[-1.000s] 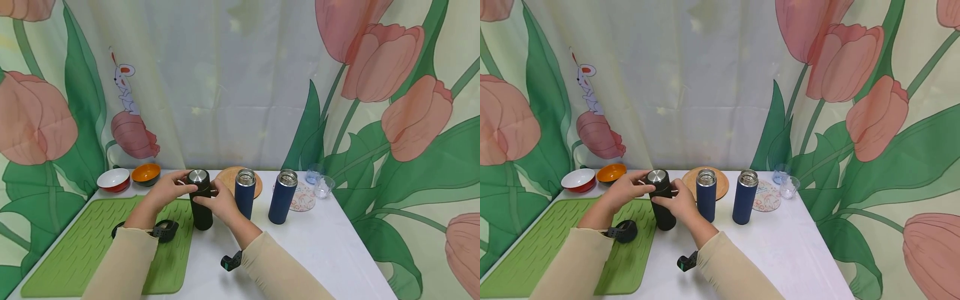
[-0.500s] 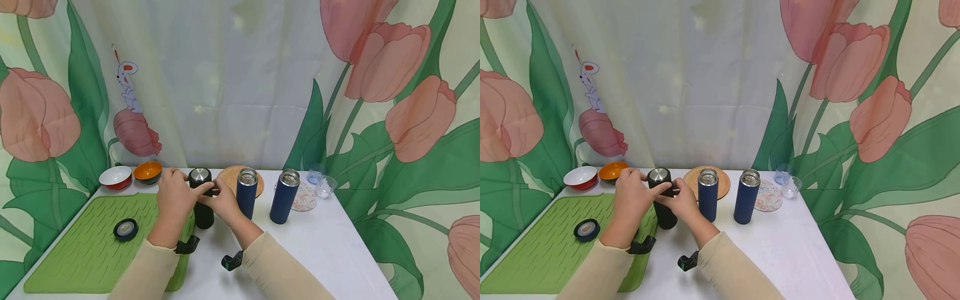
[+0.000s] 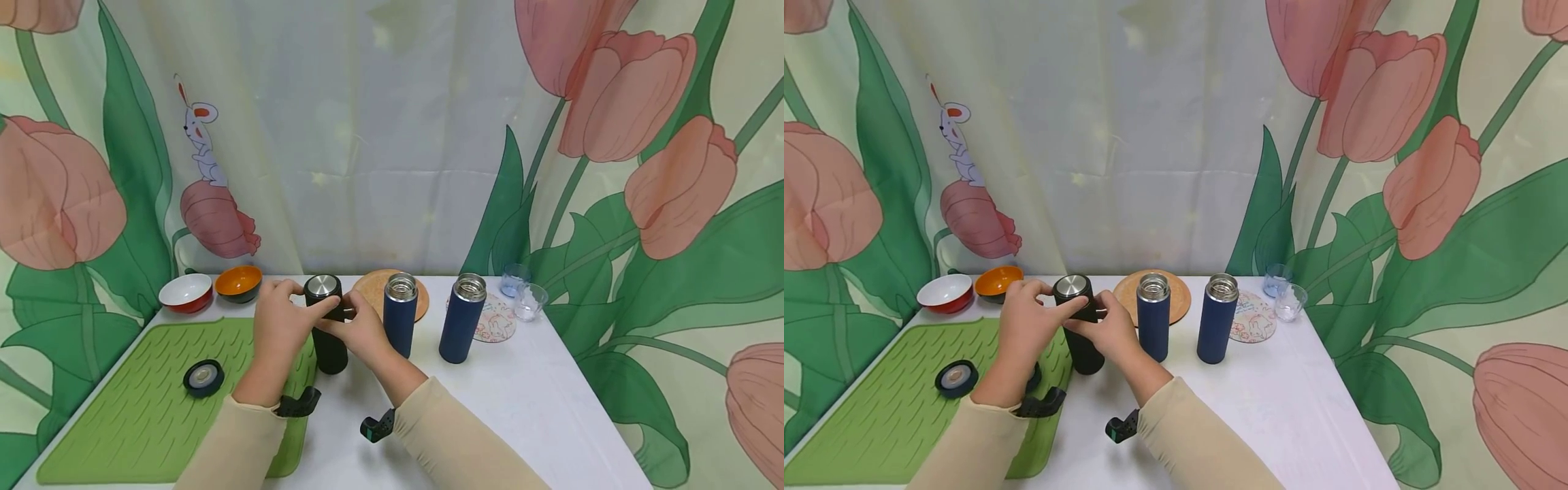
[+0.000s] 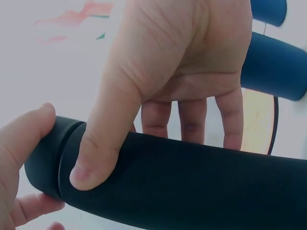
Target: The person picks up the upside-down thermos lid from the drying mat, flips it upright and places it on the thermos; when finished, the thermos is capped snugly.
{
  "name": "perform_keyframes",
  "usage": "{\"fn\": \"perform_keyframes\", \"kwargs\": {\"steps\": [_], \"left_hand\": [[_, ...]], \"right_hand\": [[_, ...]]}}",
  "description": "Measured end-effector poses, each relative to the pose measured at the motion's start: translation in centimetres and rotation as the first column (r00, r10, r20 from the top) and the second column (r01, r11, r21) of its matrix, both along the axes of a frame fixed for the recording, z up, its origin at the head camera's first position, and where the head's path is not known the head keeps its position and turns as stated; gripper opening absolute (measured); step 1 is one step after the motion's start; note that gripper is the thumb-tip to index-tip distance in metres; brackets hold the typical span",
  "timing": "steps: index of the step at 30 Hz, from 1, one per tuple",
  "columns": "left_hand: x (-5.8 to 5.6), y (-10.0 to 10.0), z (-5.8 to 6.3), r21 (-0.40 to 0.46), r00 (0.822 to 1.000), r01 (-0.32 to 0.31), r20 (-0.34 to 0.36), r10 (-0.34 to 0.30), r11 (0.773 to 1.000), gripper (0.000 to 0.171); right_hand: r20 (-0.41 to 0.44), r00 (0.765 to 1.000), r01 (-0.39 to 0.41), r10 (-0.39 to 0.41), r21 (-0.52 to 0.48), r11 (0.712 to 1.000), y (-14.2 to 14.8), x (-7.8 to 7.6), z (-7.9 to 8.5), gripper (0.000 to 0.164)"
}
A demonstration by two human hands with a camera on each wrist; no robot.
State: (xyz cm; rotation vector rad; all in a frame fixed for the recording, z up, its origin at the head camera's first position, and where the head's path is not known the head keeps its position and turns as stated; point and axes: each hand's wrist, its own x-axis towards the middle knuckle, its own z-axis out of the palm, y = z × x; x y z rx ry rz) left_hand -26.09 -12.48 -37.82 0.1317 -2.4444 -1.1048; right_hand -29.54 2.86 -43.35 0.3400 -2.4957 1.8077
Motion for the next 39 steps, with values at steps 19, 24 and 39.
{"fn": "perform_keyframes", "kwargs": {"steps": [19, 24, 39], "left_hand": [[0.4, -2.3, 1.0, 0.039, 0.956, 0.170, 0.237, -0.174, 0.985, 0.076], [1.1, -0.9, 1.1, -0.158, 0.992, 0.068, 0.115, -0.050, 0.985, 0.080], [0.9, 1.3, 0.2, -0.324, 0.979, -0.188, -0.138, 0.150, 0.927, 0.075]], "right_hand": [[-0.005, 1.000, 0.004, -0.004, 0.028, 1.000, -0.3, 0.1, 0.1, 0.043], [0.003, 1.000, 0.002, -0.002, 0.046, 0.999, 0.0, 0.1, 0.1, 0.042], [-0.031, 0.999, 0.012, -0.012, 0.004, 1.000, -0.2, 0.2, -0.1, 0.037]]}}
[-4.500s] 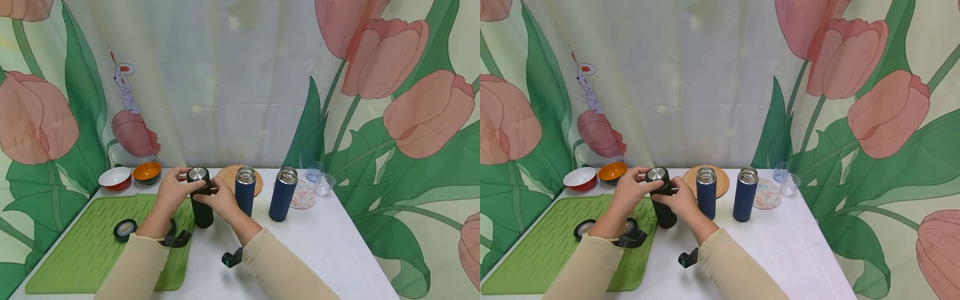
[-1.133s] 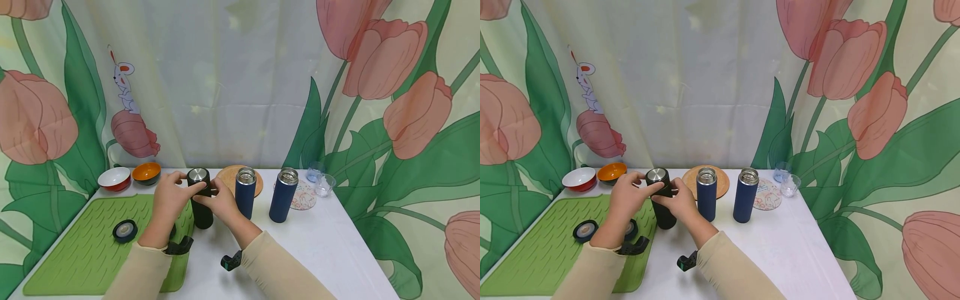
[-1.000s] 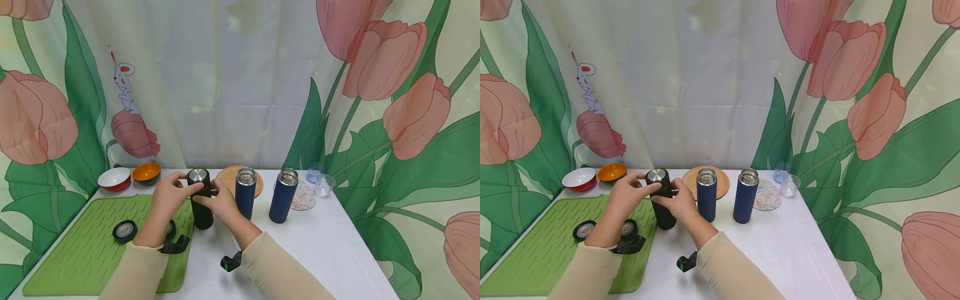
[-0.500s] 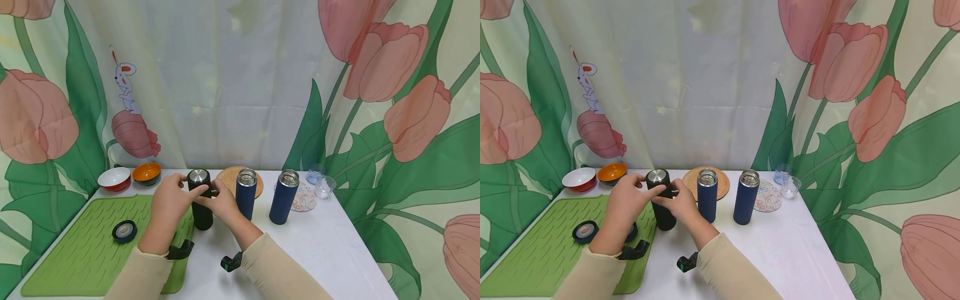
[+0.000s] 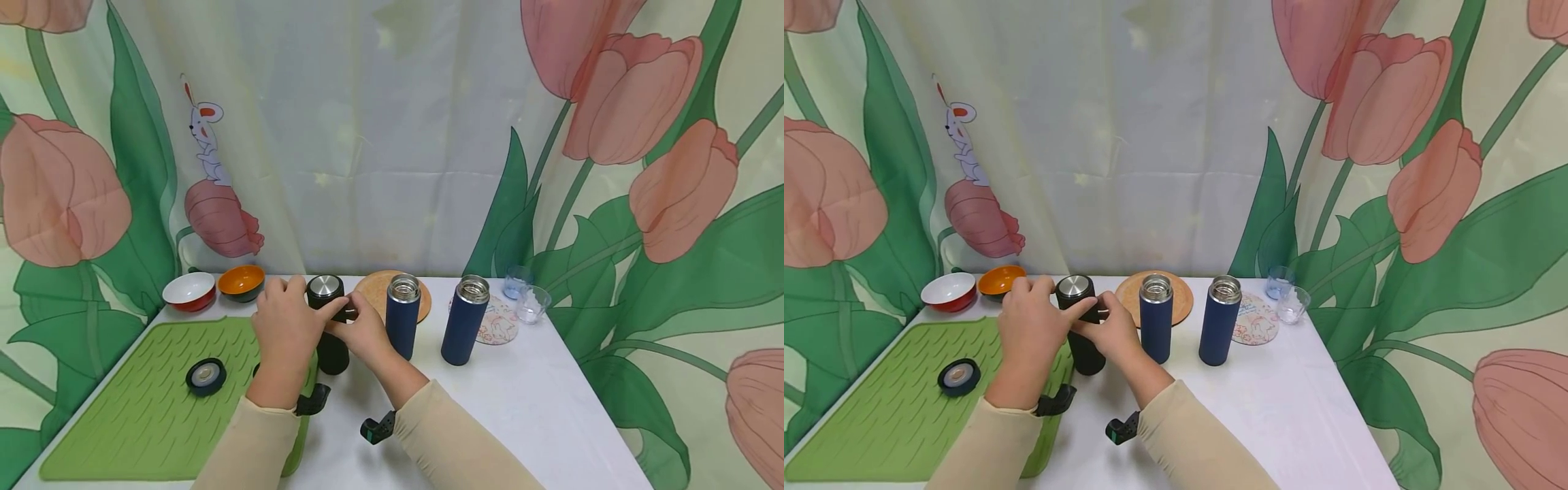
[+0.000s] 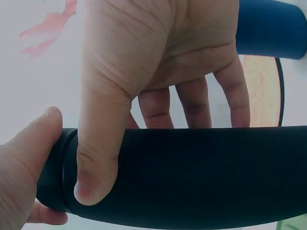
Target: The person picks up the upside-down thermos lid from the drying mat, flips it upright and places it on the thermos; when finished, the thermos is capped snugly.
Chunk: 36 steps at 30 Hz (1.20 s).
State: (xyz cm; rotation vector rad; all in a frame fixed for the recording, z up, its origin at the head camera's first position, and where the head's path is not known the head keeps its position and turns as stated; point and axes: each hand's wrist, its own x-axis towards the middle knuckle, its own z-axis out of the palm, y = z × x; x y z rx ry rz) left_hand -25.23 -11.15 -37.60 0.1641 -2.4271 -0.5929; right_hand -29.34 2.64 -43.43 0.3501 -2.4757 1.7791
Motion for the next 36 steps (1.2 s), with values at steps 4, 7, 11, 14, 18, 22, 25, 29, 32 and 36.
{"fn": "perform_keyframes", "kwargs": {"steps": [4, 7, 11, 14, 18, 22, 25, 29, 32, 36], "left_hand": [[-0.1, -0.3, -0.1, 0.053, 1.000, 0.024, 0.015, -0.025, 0.998, 0.073], [-0.3, -0.7, -0.2, 0.113, 0.998, 0.059, 0.031, -0.063, 0.992, 0.072], [-0.7, -1.7, -0.4, 0.207, 0.984, 0.148, 0.063, -0.164, 0.967, 0.067], [-1.2, -2.6, -0.5, 0.269, 0.964, 0.216, 0.096, -0.249, 0.939, 0.062], [-1.8, -3.8, -0.4, 0.305, 0.932, 0.282, 0.136, -0.335, 0.910, 0.062], [-2.2, -4.4, -0.3, 0.313, 0.905, 0.330, 0.163, -0.392, 0.891, 0.065], [-2.3, -4.6, -0.4, 0.318, 0.896, 0.341, 0.175, -0.408, 0.885, 0.063], [-2.5, -4.7, -0.5, 0.317, 0.890, 0.358, 0.169, -0.423, 0.878, 0.063], [-2.9, -4.8, -0.6, 0.321, 0.879, 0.386, 0.157, -0.451, 0.865, 0.063], [-3.6, -5.3, -0.8, 0.330, 0.858, 0.423, 0.154, -0.490, 0.844, 0.061]], "right_hand": [[-0.001, 1.000, -0.001, 0.001, 0.006, 1.000, -0.1, 0.1, 0.1, 0.038], [0.009, 1.000, -0.001, 0.001, 0.016, 1.000, -0.2, 0.1, 0.2, 0.040], [0.025, 1.000, 0.005, -0.005, 0.022, 1.000, -0.3, 0.2, 0.2, 0.042], [0.030, 1.000, 0.004, -0.005, 0.025, 1.000, -0.3, 0.2, 0.3, 0.043], [0.035, 0.999, 0.005, -0.006, 0.028, 1.000, -0.2, 0.1, 0.3, 0.043], [0.042, 0.999, 0.004, -0.005, 0.028, 1.000, -0.1, 0.0, 0.3, 0.043], [0.044, 0.999, -0.006, 0.005, 0.031, 1.000, -0.1, 0.0, 0.3, 0.043], [0.052, 0.998, -0.020, 0.019, 0.033, 0.999, 0.1, 0.0, 0.4, 0.044], [0.054, 0.998, -0.028, 0.025, 0.041, 0.999, 0.4, -0.2, 0.5, 0.043], [0.052, 0.997, -0.052, 0.049, 0.058, 0.997, 0.6, -0.7, 0.5, 0.041]]}}
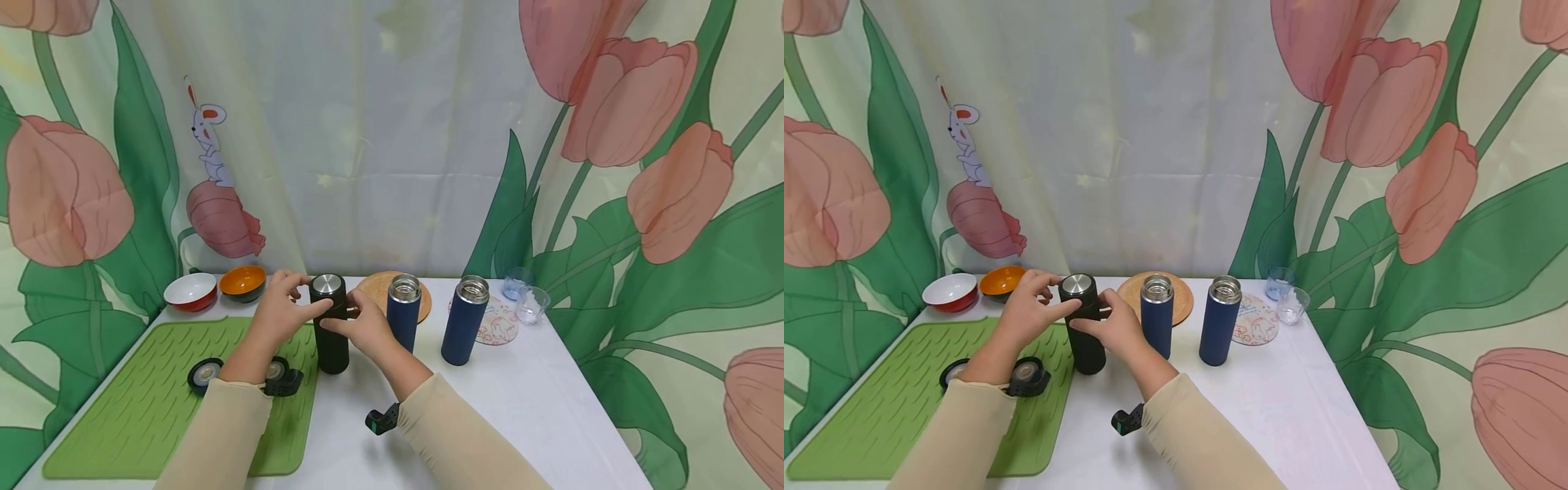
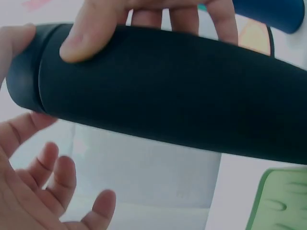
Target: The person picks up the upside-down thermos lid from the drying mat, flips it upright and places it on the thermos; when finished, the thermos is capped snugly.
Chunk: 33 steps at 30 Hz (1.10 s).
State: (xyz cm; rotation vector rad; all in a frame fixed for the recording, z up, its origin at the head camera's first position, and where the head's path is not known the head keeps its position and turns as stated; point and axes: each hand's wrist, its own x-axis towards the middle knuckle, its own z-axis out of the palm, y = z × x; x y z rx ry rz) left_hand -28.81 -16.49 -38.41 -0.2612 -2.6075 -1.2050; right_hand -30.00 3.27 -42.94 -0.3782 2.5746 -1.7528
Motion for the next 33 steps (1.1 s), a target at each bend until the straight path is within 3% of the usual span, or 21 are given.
{"fn": "perform_keyframes", "kwargs": {"steps": [7, 16, 22, 27, 33], "left_hand": [[-1.1, -0.9, 0.0, 0.027, 0.996, 0.090, 0.020, -0.091, 0.996, 0.053], [-1.5, -1.5, -0.3, 0.021, 0.989, 0.142, 0.043, -0.143, 0.990, 0.056], [-0.5, -1.7, -0.4, -0.019, 0.990, 0.125, 0.067, -0.124, 0.992, 0.064], [-0.1, -1.2, -0.1, -0.054, 0.993, 0.118, 0.036, -0.116, 0.992, 0.064], [0.6, -1.4, -0.5, -0.065, 0.994, 0.082, 0.078, -0.077, 0.995, 0.065]], "right_hand": [[0.016, 0.999, -0.029, 0.028, 0.014, 0.999, 0.2, -0.1, 0.2, 0.041], [0.020, 1.000, -0.023, 0.023, 0.022, 0.999, 0.4, 0.2, 0.5, 0.044], [0.013, 1.000, -0.007, 0.007, 0.034, 0.999, 0.2, 0.6, 0.2, 0.044], [-0.004, 1.000, 0.031, -0.031, 0.024, 0.999, 0.4, 0.8, 0.4, 0.041], [-0.009, 1.000, -0.023, 0.024, 0.089, 0.996, 0.7, 1.1, -0.1, 0.053]]}}
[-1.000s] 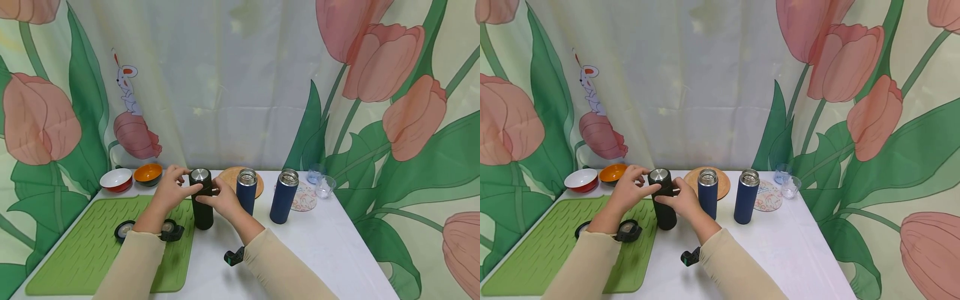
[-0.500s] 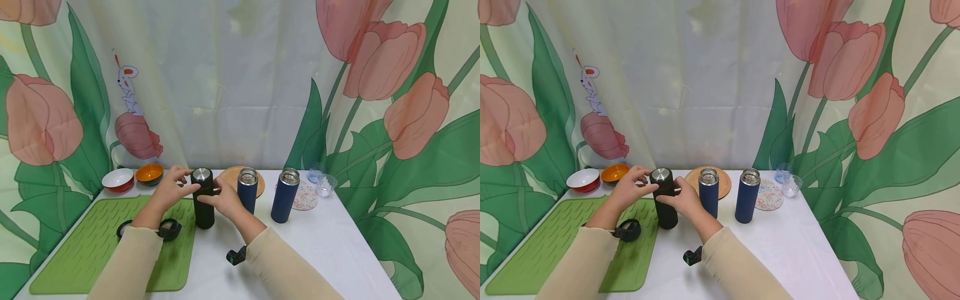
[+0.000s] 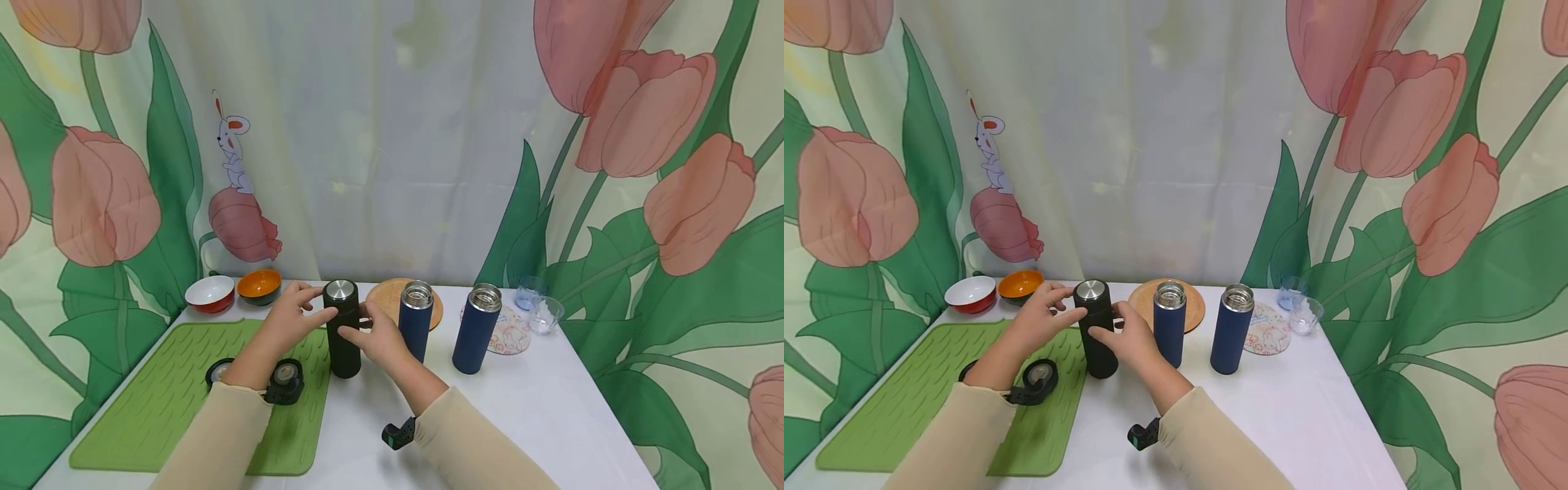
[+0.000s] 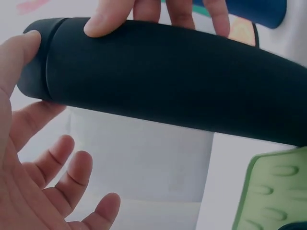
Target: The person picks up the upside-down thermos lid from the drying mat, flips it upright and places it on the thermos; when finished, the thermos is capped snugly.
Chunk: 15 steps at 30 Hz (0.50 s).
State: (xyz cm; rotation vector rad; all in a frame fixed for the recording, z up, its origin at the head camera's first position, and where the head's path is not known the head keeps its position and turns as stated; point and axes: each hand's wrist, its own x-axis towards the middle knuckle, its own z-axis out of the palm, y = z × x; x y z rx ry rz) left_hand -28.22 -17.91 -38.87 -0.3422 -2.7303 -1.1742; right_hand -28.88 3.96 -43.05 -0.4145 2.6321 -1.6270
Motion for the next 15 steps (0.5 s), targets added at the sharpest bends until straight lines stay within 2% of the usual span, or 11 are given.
{"fn": "perform_keyframes", "kwargs": {"steps": [3, 7, 11, 15], "left_hand": [[0.6, 0.2, -0.7, -0.004, 1.000, -0.006, 0.003, 0.006, 1.000, 0.067], [2.6, -0.5, -1.2, -0.035, 0.999, -0.042, -0.019, 0.041, 0.999, 0.063], [4.7, -2.5, -1.1, -0.122, 0.997, -0.077, -0.034, 0.073, 0.990, 0.057], [5.2, -5.6, -1.3, -0.223, 0.993, -0.109, -0.076, 0.094, 0.969, 0.062]], "right_hand": [[0.007, 1.000, -0.015, 0.015, 0.027, 1.000, 1.2, 1.0, 0.2, 0.067], [0.031, 0.998, -0.057, 0.055, 0.061, 0.997, 3.1, 3.0, 0.9, 0.075], [0.040, 0.995, -0.098, 0.094, 0.123, 0.988, 5.2, 5.3, 1.3, 0.076], [0.037, 0.997, -0.078, 0.072, 0.171, 0.982, 6.8, 6.9, 1.3, 0.078]]}}
